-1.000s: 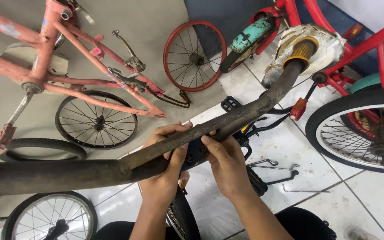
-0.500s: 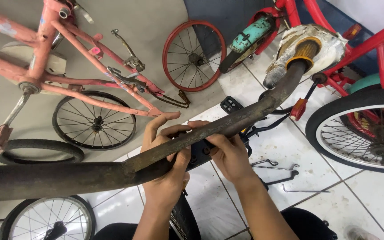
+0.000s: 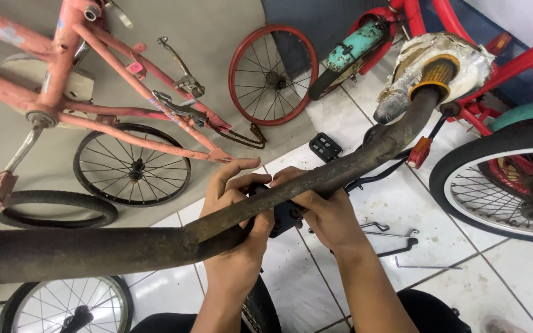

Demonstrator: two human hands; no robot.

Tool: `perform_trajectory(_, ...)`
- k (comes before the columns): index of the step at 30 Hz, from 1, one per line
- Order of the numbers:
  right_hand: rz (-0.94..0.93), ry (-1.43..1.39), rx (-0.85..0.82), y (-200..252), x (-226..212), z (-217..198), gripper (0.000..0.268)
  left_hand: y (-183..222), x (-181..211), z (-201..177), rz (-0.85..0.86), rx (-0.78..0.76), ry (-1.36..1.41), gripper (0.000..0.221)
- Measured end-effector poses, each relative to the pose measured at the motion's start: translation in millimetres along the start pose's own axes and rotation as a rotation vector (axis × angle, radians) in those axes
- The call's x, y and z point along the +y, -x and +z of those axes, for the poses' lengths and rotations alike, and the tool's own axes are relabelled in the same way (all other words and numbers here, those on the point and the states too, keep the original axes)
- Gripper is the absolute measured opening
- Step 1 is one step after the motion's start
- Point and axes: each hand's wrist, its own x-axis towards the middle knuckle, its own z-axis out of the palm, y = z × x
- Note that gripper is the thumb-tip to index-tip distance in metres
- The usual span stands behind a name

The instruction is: Tightening and adjusting the handlebars on a bicycle using a hex key.

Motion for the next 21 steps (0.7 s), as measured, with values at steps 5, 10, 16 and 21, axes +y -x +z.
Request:
perform_trajectory(5, 0.056, 0.017, 0.115, 2, -7, 5, 0.009, 1, -2, -1, 0.014, -0.01, 0.054, 0.033)
perform_trajectory(10, 0.035, -0.013, 0.104, 1, -7, 16, 0.03, 0, -2, 0, 0.014, -0.006, 0.059, 0.031)
perform_trajectory(16, 0.011, -0.021, 0.101, 2, -1, 9, 0.013, 2, -1, -1, -0.013, -0.003, 0.102, 0.036)
perform_trajectory(21, -0.068, -0.095, 0.029, 3, 4, 17, 0.03, 1, -1, -2, -0.001, -0.013, 0.075, 0.035)
